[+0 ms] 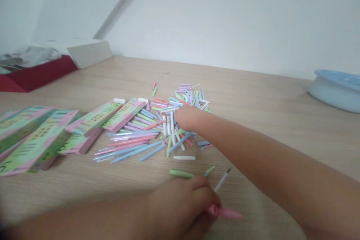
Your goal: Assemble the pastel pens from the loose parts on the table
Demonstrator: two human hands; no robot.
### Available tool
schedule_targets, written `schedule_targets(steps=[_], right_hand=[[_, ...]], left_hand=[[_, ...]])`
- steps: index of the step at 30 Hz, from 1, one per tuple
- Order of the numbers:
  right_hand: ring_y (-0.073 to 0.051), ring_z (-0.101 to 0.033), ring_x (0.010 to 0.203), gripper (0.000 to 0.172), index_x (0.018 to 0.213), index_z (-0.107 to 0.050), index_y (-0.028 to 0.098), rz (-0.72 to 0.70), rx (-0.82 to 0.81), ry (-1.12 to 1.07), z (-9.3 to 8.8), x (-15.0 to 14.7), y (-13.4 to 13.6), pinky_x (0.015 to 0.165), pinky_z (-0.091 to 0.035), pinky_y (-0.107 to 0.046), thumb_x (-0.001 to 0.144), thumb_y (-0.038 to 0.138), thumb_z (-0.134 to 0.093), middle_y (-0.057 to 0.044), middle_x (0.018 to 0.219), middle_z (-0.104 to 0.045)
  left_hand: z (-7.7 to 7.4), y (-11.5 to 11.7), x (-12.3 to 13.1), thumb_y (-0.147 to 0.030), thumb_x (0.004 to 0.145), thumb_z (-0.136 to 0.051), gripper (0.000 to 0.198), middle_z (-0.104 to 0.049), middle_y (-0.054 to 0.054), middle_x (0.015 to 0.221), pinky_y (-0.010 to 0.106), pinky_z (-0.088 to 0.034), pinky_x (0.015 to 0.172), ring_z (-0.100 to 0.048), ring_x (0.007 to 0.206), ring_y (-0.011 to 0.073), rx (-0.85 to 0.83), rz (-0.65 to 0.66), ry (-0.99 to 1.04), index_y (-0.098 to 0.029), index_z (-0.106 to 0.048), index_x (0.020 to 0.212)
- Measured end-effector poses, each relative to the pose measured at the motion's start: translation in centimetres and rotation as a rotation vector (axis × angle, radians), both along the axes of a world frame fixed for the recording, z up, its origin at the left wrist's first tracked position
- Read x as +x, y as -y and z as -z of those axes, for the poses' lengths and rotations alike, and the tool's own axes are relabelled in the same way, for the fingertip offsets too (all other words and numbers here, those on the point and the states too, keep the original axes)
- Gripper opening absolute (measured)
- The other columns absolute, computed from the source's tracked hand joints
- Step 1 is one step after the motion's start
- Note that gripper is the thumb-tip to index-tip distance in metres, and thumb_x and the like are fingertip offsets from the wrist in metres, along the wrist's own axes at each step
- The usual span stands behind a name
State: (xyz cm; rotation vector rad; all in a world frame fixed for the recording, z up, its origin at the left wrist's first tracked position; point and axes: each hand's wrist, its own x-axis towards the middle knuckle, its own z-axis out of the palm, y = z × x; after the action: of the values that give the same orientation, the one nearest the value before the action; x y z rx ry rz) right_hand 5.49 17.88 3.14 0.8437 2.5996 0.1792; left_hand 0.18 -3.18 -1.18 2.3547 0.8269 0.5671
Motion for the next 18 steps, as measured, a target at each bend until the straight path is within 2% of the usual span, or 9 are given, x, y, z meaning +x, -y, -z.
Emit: schedule_targets(steps=[4, 11, 18], right_hand=[[-0.031, -0.074, 0.101, 0.023, 0.103, -0.077, 0.006, -0.031, 0.021, -0.048, 0.5, 1.0, -0.3, 0.091, -0.051, -0.035, 0.095, 0.014, -0.056, -0.024, 0.108, -0.077], [-0.025, -0.073, 0.097, 0.024, 0.118, -0.065, 0.010, -0.008, 0.032, -0.229, 1.5, 3.5, -1.0, 0.082, -0.049, -0.029, 0.098, 0.010, -0.051, -0.020, 0.112, -0.075], [-0.024, -0.068, 0.093, 0.020, 0.099, -0.066, 0.016, -0.005, 0.022, -0.357, 1.6, 5.1, -0.6, 0.081, -0.045, -0.029, 0.099, 0.011, -0.047, -0.014, 0.100, -0.074]], left_hand=[[-1.0, 0.1, -0.1, -0.029, 0.097, -0.053, 0.021, -0.071, 0.005, 0.109, 0.028, -0.059, 0.079, -0.071, 0.096, 0.0209, -0.052, -0.005, -0.066, -0.019, -0.065, 0.111], [-1.9, 0.1, -0.2, -0.033, 0.099, -0.051, 0.020, -0.070, 0.005, 0.112, 0.030, -0.060, 0.078, -0.072, 0.093, 0.0217, -0.079, -0.024, -0.131, -0.021, -0.065, 0.110], [-3.0, 0.0, 0.0, -0.027, 0.099, -0.050, 0.023, -0.070, 0.007, 0.114, 0.031, -0.060, 0.085, -0.070, 0.100, 0.0226, -0.134, 0.007, -0.218, -0.018, -0.066, 0.112]])
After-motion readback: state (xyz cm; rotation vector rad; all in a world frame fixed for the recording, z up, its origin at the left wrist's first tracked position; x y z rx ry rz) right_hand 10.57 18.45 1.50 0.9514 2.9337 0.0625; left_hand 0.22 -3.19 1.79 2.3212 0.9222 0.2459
